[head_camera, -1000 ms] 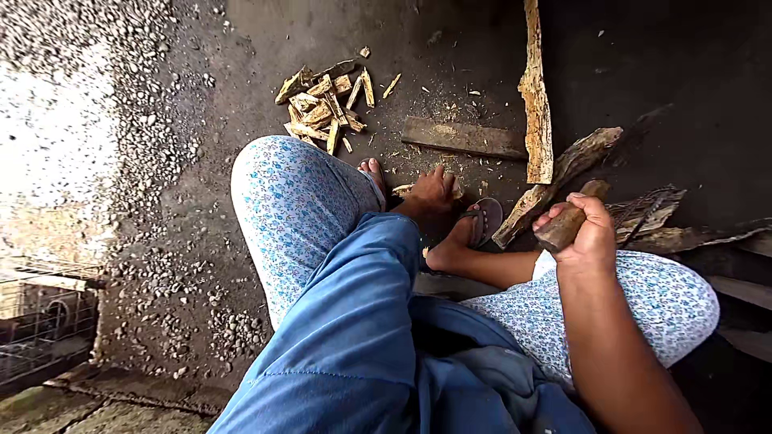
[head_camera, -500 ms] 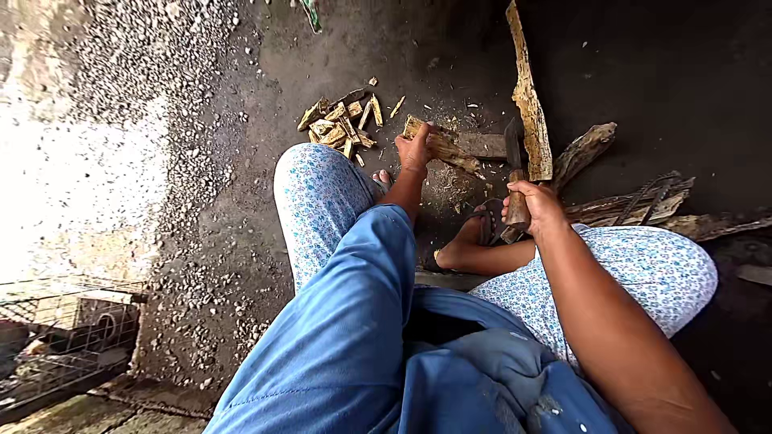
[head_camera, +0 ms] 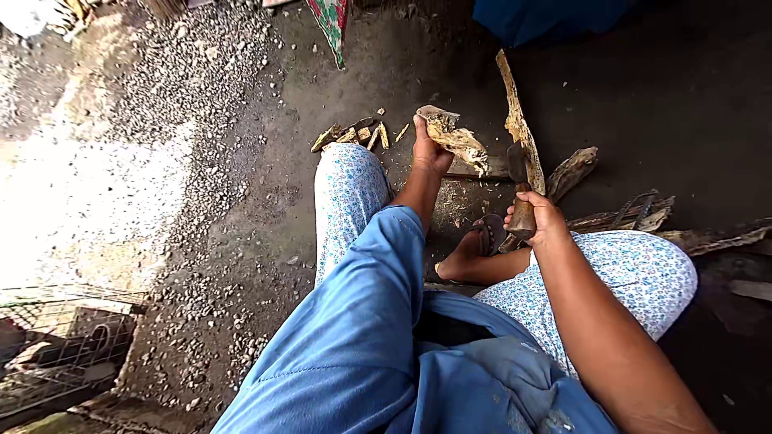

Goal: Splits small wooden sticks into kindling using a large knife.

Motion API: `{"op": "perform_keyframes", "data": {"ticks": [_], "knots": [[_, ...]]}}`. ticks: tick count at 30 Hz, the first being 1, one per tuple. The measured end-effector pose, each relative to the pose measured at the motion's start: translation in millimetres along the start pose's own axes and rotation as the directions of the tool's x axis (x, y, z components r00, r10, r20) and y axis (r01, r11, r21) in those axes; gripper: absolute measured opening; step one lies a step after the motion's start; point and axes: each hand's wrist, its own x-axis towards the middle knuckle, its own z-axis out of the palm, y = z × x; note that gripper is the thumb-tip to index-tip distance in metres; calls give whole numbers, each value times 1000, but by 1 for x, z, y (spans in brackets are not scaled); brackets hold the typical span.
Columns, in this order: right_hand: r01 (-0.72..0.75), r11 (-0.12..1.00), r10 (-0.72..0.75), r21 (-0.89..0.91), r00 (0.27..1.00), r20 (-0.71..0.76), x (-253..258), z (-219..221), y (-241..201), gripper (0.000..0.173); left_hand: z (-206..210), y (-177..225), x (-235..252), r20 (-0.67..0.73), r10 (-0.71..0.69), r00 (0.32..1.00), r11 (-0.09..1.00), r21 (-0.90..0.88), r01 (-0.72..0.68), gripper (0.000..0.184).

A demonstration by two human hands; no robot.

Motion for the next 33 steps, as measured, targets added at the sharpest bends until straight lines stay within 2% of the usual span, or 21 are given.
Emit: {"op": "perform_keyframes", "data": {"ticks": [4,9,13,21,24,28,33], "knots": [[43,999,-43,6,997,57,-8,-3,-1,20,17,3,-15,-71,-80,994,989,-127,71,56],[95,995,-94,-17,995,39,-16,-6,4,18,43,8,-27,-148,-79,986,989,-136,59,57],[68,995,-67,-66,997,27,-23,-8,8,20,69,23,-40,-108,-78,991,956,-290,44,57],[33,981,-47,-191,996,-72,-30,-16,13,29,91,52,-65,-46,-73,996,916,-398,49,43],[58,977,-79,-207,992,-95,-35,-19,13,31,91,56,-68,-29,-76,997,916,-398,59,44],[55,964,-77,-260,994,-76,-38,-23,12,27,91,60,-70,-33,-62,998,893,-449,40,55],[0,985,-29,-175,986,-162,-37,-29,8,32,91,60,-67,-78,-83,994,859,-511,31,56]]}}
